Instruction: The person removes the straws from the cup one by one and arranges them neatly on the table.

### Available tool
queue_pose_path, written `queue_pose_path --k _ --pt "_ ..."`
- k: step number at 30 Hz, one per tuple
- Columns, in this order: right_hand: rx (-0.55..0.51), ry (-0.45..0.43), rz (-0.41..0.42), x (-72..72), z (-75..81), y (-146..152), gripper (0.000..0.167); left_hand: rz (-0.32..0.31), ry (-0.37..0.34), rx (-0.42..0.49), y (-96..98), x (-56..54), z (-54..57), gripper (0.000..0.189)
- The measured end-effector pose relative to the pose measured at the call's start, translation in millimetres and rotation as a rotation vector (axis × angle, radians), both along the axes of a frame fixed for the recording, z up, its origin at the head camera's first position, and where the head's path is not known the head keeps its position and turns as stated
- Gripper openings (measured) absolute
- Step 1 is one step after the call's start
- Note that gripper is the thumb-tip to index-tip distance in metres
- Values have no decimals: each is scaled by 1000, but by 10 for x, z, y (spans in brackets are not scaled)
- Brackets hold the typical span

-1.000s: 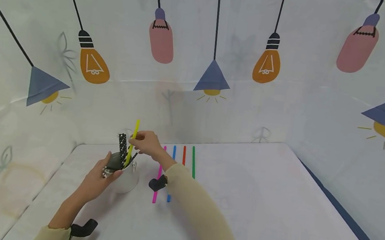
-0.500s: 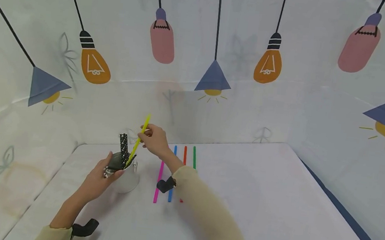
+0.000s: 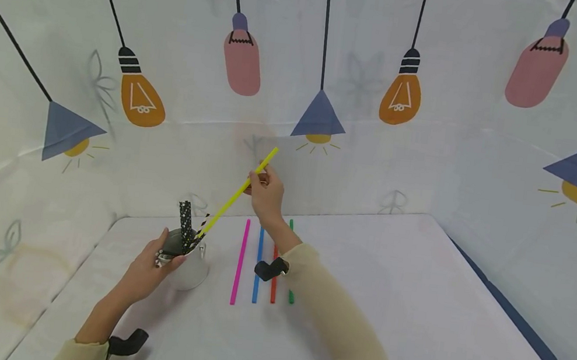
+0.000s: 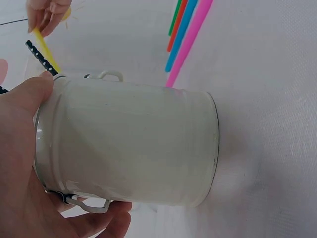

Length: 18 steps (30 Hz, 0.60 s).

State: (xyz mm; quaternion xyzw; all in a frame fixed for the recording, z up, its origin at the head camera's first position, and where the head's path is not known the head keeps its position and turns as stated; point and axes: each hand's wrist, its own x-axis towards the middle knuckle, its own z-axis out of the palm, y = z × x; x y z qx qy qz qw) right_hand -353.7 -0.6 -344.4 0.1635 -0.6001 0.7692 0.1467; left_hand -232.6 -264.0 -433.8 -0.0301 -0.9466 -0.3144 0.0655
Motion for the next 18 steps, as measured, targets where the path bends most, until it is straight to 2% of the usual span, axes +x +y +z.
queue_pose_path --k 2,7,9,13,18 --pt "-22 -1 -31 -43 -11 88 43 1 -8 0 -11 0 -5 99" --pt "-31 -12 -102 -207 -149 308 52 -5 0 -11 -22 -3 -6 98" --pt "-17 -16 -123 -273 -228 399 48 -9 6 -14 -22 -8 -5 97" --pt "47 -35 -155 -353 -367 564 37 -9 -6 -11 -12 -5 9 96" --pt "181 -34 -151 -397 -501 721 36 -4 -16 -14 -9 -7 7 97"
